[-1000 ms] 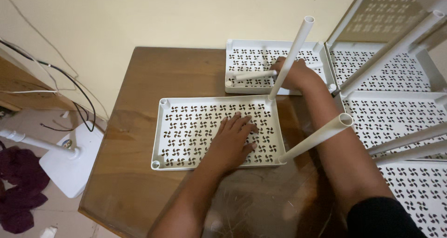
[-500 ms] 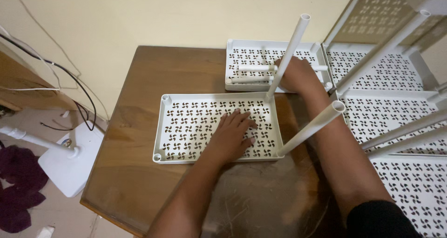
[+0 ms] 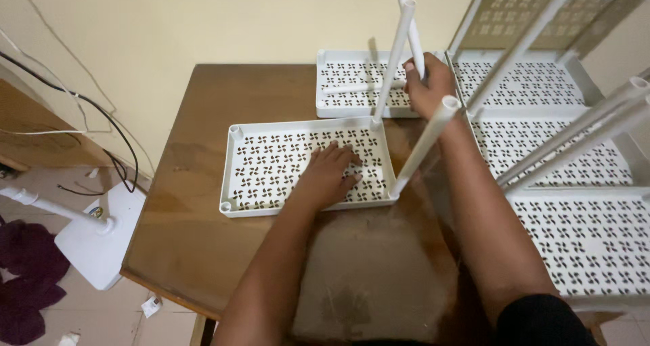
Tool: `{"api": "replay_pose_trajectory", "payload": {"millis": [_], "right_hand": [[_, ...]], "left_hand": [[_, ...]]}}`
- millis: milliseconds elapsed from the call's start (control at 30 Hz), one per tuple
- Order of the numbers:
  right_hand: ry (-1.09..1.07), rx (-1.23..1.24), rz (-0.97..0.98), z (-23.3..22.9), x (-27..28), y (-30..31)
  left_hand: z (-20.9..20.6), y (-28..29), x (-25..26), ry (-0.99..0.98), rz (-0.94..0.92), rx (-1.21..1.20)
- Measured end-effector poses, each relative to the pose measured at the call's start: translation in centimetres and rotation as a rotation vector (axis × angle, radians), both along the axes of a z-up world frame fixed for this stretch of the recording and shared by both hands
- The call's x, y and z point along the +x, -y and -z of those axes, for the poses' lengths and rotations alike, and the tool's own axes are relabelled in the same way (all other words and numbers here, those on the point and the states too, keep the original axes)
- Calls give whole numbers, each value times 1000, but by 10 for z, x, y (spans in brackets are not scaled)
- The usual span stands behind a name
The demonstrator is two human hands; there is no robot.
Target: The person assembles a white plastic storage shelf by inserting vertical poles into corner holes on perforated trays and securing them with small white plastic fasteners. The person works on a wooden table, handling multiple trays and poles to build a multi-tiered structure.
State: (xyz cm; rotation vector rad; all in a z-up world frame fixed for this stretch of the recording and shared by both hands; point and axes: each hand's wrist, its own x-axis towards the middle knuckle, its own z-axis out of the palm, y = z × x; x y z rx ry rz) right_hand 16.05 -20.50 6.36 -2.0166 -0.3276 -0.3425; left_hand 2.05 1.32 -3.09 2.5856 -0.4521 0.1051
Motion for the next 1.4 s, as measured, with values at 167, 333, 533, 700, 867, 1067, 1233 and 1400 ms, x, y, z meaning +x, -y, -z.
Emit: {"api": "replay_pose_trajectory", "payload": {"millis": [167,333,533,700,867,1067,1233,1400], "right_hand": [[55,264,-16,-20,-34,11],[158,312,13,-63,-83,39],[419,313,-39,-109,-189,55],[606,221,-30,-114,-249,34],[352,297,-491,-81,-247,-3],[197,398,-433,-39,-211,-23],[339,246,-193,0,-192,-32],[409,165,-117,24,-183,-40]], "left_hand": [[-3,8,1,-68,-46,29],[0,13,-2,18,-39,-4],[1,37,-8,43,-11,4],[-4,63,-20,2,7,17],[-7,94,-27,27,90,45],[-32,72,-35,-120,-164,-649],[-44,51,-55,239,279,-911],[-44,58,-54,323,33,-804]]}}
